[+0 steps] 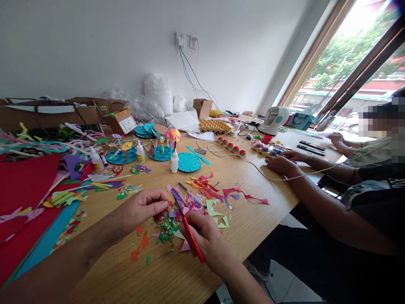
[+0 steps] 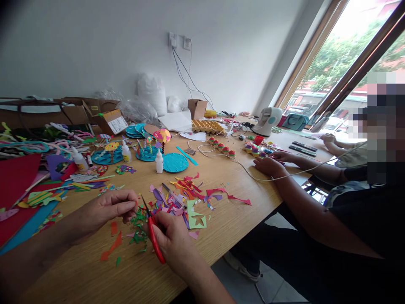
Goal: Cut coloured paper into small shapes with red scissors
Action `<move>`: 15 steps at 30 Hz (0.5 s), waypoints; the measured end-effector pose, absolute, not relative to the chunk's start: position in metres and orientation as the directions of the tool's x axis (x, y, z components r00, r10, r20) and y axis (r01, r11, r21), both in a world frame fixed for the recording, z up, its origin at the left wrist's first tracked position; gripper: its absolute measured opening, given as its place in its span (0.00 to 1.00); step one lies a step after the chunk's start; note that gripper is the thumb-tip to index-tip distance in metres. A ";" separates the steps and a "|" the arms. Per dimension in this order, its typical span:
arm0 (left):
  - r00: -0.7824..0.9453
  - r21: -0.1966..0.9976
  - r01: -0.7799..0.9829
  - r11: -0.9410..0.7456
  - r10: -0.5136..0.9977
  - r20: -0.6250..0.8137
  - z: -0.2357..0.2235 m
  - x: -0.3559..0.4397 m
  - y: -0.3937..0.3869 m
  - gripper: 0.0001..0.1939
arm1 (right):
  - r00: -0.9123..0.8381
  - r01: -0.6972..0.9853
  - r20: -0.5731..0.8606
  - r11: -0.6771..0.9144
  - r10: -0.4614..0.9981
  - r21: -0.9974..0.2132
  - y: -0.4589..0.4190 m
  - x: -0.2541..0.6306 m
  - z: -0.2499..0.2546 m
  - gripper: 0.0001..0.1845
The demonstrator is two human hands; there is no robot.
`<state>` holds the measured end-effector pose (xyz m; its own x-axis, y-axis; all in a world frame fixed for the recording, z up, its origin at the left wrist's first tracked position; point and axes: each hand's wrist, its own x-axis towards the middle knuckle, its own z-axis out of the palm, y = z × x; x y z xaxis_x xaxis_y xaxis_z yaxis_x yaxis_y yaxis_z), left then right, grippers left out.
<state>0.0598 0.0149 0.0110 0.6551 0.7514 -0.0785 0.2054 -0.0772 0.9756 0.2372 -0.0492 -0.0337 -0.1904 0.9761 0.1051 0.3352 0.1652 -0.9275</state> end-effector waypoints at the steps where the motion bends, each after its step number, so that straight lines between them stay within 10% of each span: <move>1: 0.656 0.972 0.221 -0.075 0.749 -0.091 0.011 0.057 0.015 0.11 | -0.187 0.317 0.094 0.150 0.978 -0.937 -0.048 0.238 -0.033 0.16; 7: 0.583 0.844 0.505 -0.183 0.793 -0.178 0.017 0.008 0.030 0.11 | -0.153 0.312 0.060 0.105 0.986 -0.944 -0.046 0.247 -0.041 0.17; 15: 0.383 0.301 0.908 -0.290 0.865 -0.324 0.003 -0.101 0.050 0.12 | -0.139 0.181 0.030 0.055 0.990 -0.982 -0.050 0.252 -0.057 0.22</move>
